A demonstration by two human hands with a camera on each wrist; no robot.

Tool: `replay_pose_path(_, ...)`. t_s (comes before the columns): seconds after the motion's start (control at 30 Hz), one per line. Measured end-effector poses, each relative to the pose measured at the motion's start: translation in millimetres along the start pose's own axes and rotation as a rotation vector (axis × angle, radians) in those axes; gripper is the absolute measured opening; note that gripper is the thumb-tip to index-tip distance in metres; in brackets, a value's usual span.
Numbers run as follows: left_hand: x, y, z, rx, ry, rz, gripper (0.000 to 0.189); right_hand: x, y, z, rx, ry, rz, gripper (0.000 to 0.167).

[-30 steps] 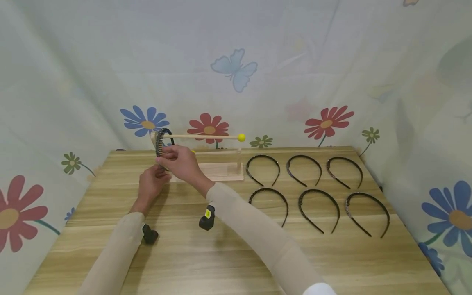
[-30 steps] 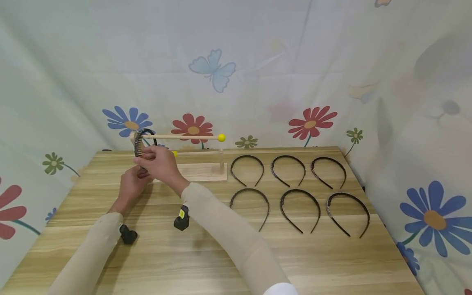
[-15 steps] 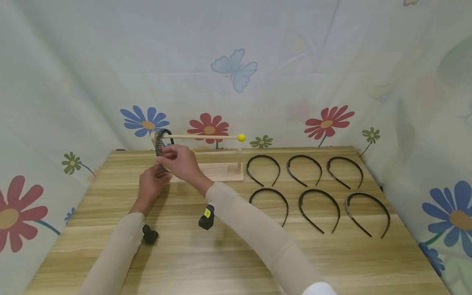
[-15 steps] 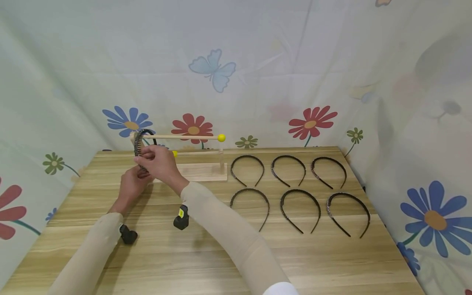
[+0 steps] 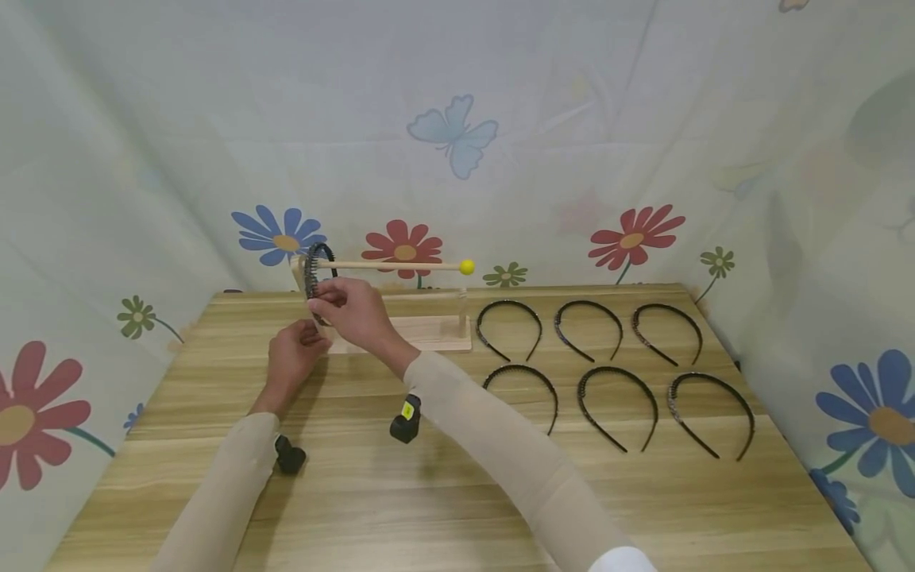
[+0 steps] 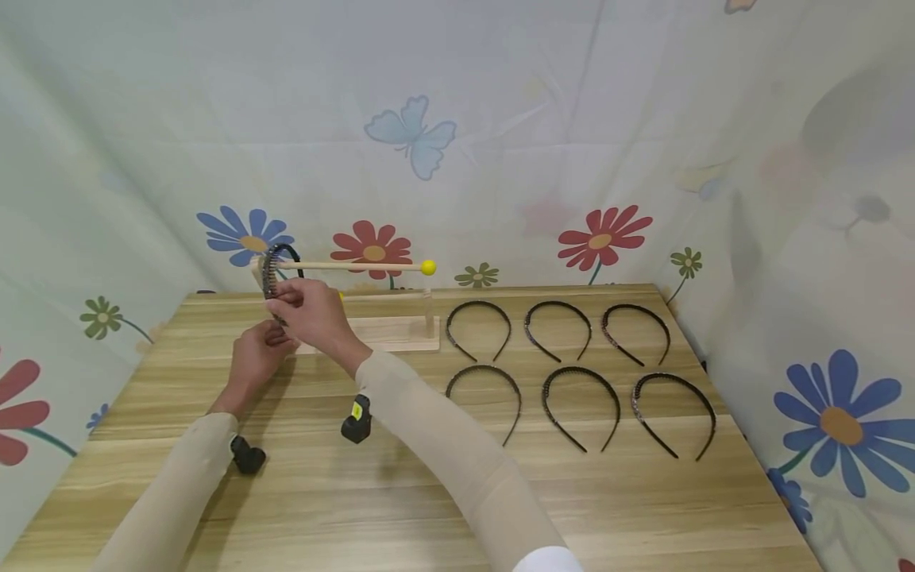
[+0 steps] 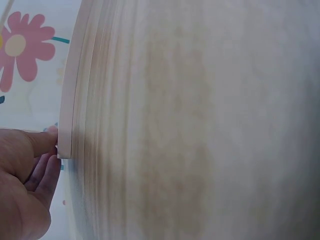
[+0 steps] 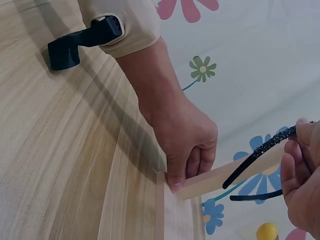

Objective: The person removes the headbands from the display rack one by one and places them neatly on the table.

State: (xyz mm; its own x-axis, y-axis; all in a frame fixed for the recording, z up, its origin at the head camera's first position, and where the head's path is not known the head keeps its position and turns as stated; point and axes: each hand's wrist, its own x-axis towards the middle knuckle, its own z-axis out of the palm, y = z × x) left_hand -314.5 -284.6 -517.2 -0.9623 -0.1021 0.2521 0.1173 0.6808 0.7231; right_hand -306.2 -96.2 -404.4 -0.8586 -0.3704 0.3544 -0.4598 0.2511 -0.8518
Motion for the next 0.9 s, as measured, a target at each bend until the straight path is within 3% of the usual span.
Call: replay_pose_path(0.9,0.1,-0.1,1.4,-0.002,0.009,0.033,0.036,-2.4,-16,-36,-0.005,0.066,-0.086,0.025)
